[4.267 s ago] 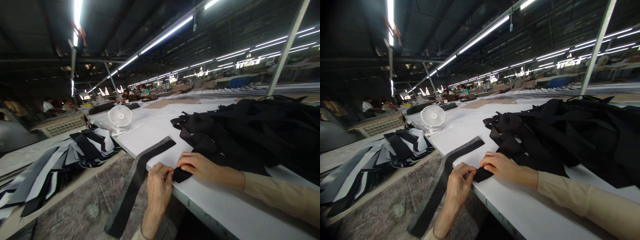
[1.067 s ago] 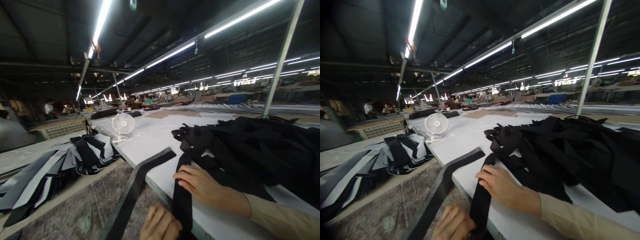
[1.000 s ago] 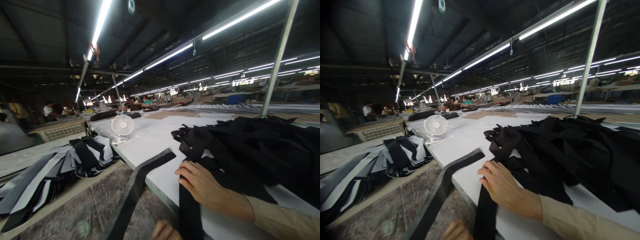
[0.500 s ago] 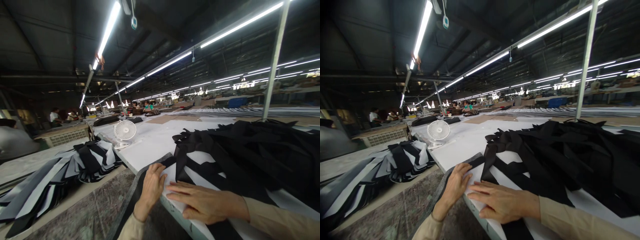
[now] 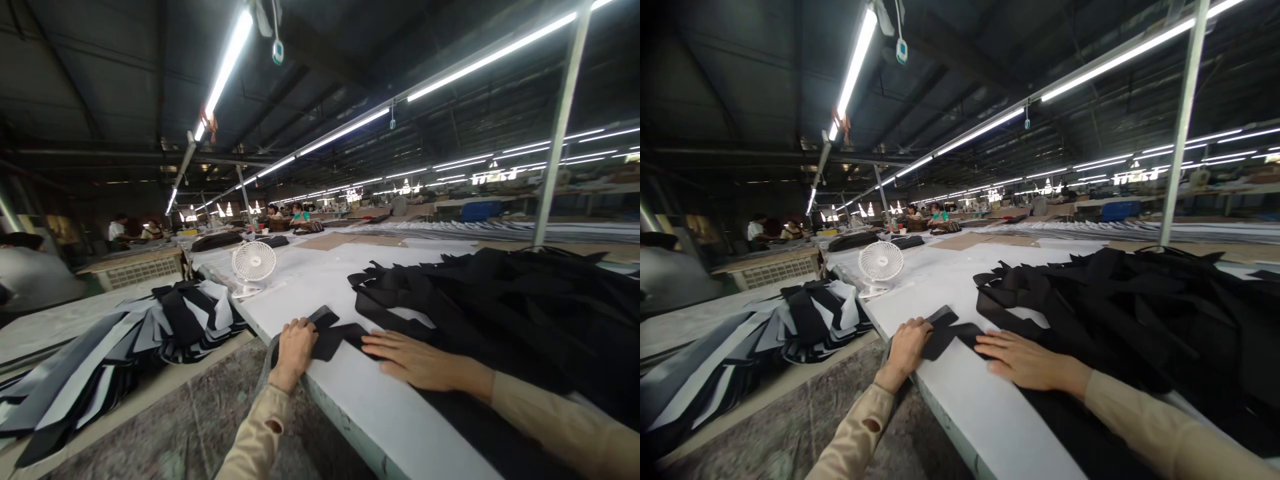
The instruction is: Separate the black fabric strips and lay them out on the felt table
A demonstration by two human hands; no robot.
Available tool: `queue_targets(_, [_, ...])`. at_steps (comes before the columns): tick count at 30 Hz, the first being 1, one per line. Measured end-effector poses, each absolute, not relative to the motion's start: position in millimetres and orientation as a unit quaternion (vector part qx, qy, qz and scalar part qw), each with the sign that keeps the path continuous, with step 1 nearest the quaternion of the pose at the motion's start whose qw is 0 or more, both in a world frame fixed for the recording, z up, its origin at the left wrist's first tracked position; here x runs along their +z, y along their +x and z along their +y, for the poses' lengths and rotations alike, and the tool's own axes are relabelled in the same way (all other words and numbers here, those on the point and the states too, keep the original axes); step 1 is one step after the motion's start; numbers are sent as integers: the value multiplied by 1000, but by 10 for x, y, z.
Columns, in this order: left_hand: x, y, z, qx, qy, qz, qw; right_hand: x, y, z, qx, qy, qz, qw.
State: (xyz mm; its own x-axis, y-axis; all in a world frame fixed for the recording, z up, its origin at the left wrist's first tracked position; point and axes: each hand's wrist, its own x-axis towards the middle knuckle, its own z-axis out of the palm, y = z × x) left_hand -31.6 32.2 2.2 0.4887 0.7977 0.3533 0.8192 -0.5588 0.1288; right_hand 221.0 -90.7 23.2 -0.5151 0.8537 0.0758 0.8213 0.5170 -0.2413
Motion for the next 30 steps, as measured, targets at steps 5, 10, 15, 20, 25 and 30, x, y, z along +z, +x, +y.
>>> queue_targets(5, [54,-219,297,-219,-842,-493,8,60,3008,-551,-82,-654,-745,104])
queue_targets(10, [74,-104,165,-283,-819,-496,-53,194,2935,-603,-132,-624,-750,177])
queue_targets(15, [29,77,-159,-302,-848,-420,-115,307,2320,-718,-120,-542,-794,249])
queue_targets(20, [-19,156,-327,-311,-884,-330,-114,291,2137,-766,-133,-488,-836,213])
queue_targets(25, [20,246,-274,-280,-864,-410,-87,319,2024,-904,-157,-491,-814,268])
queue_targets(30, [12,244,-115,-369,-798,-423,-219,173,1962,-945,-95,-472,-852,207])
